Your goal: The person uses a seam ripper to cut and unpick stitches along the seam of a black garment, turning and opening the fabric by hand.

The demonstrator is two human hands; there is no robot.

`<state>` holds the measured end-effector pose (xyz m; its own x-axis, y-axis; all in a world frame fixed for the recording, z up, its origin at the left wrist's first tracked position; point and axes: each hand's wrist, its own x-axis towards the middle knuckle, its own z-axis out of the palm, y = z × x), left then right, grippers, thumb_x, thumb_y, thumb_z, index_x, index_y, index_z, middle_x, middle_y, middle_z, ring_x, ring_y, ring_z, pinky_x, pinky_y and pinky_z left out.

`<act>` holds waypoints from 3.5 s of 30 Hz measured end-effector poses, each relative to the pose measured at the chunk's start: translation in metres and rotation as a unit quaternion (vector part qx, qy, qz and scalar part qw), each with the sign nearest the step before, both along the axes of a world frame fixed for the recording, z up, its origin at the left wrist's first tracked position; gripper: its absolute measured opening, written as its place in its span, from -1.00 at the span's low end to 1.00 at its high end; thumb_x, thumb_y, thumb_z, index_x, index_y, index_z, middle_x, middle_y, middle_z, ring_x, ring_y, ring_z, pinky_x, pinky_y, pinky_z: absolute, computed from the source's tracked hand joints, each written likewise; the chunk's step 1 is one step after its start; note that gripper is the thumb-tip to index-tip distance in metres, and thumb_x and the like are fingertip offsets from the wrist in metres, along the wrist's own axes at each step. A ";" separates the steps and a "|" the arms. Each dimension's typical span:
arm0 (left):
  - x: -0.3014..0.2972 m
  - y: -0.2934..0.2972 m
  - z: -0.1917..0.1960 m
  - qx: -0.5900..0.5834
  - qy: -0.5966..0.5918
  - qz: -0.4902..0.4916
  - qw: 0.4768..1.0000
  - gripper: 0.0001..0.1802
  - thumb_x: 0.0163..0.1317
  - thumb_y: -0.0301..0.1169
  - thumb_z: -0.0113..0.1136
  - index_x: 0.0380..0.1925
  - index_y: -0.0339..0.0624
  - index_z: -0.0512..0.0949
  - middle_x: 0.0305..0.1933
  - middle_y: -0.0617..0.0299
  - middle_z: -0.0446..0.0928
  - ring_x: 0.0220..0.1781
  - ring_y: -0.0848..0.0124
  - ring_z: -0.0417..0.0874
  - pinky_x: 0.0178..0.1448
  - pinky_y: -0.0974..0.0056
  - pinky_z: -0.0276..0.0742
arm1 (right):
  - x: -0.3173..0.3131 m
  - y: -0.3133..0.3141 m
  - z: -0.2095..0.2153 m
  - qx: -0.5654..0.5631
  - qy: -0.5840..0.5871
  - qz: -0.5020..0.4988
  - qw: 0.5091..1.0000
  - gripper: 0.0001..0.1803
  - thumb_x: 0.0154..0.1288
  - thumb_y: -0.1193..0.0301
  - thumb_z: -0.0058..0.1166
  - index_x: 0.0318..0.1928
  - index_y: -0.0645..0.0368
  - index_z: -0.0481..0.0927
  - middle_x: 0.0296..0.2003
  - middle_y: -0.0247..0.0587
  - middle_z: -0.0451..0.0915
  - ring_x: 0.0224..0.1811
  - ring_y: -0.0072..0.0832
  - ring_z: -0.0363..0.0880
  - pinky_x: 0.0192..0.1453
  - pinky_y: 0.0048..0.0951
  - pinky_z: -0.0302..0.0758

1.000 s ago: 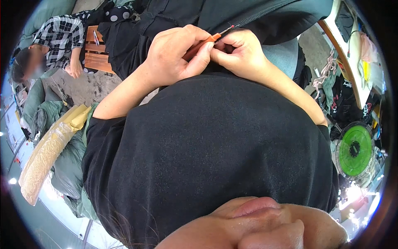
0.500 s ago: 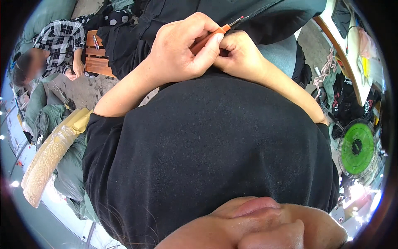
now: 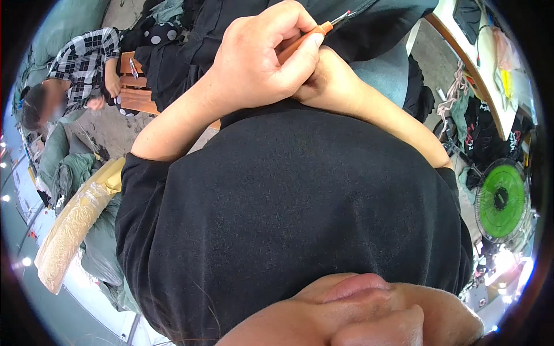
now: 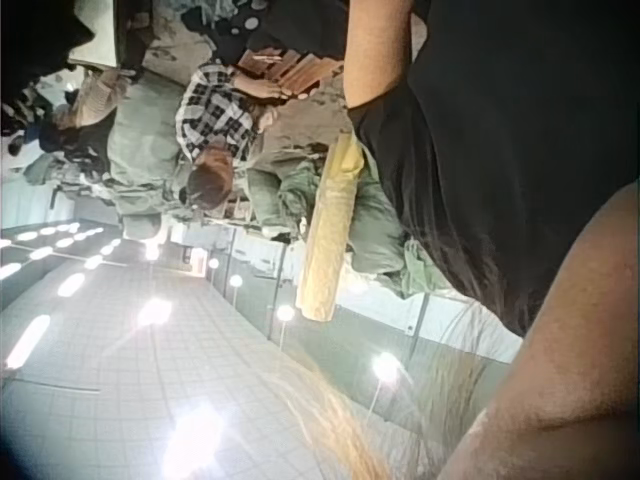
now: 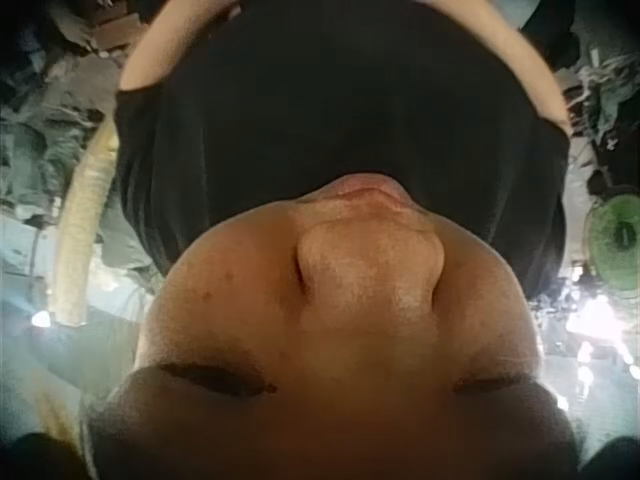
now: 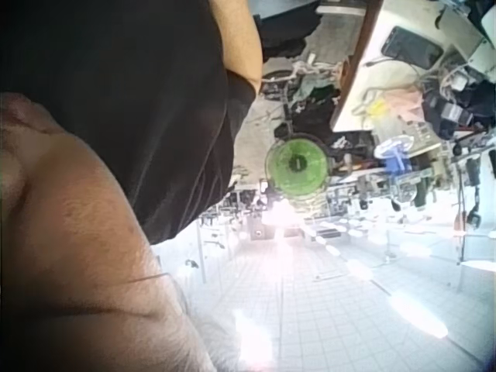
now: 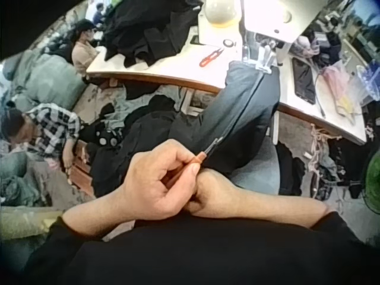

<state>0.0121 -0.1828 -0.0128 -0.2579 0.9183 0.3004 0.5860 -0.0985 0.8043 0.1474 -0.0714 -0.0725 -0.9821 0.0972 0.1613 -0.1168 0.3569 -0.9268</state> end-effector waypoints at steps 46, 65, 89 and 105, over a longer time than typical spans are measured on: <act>0.003 0.040 -0.008 -0.069 -0.094 -0.002 0.993 -0.83 0.30 -0.39 0.45 -0.26 -0.19 0.64 -0.57 0.52 0.40 -0.51 0.72 0.36 -0.39 0.49 0.29 | 0.023 0.036 0.032 0.045 -0.118 0.069 0.990 -0.77 0.24 0.37 0.38 -0.40 0.29 0.69 -0.55 -0.09 0.63 -0.54 -0.27 0.60 -0.37 -0.28 0.51; 0.015 0.019 0.001 -0.013 0.007 0.013 1.000 -0.82 0.36 -0.35 0.33 -0.32 -0.18 0.54 -0.59 0.20 0.45 -0.66 0.34 0.50 -0.51 0.31 0.39 | 0.024 0.045 0.028 -0.302 0.093 -0.265 0.911 -0.85 0.38 0.51 0.36 -0.08 0.21 0.71 -0.24 -0.37 0.70 -0.19 -0.69 0.67 -0.02 -0.65 0.61; 0.022 0.017 -0.010 -0.008 0.013 0.021 1.000 -0.90 0.39 -0.44 0.23 -0.20 -0.24 0.57 -0.56 0.18 0.56 -0.60 0.38 0.63 -0.49 0.33 0.47 | 0.027 0.040 0.021 -0.161 0.118 -0.296 0.934 -0.86 0.39 0.53 0.33 -0.09 0.26 0.72 -0.25 -0.30 0.74 -0.20 -0.65 0.71 -0.01 -0.61 0.64; 0.026 0.033 -0.006 0.023 0.000 0.043 0.999 -0.91 0.35 -0.50 0.28 -0.32 -0.21 0.55 -0.64 0.28 0.43 -0.68 0.49 0.49 -0.55 0.37 0.33 | 0.030 0.040 0.018 -0.122 0.114 -0.304 0.938 -0.85 0.38 0.53 0.32 -0.07 0.25 0.73 -0.21 -0.27 0.75 -0.15 -0.57 0.73 0.03 -0.54 0.66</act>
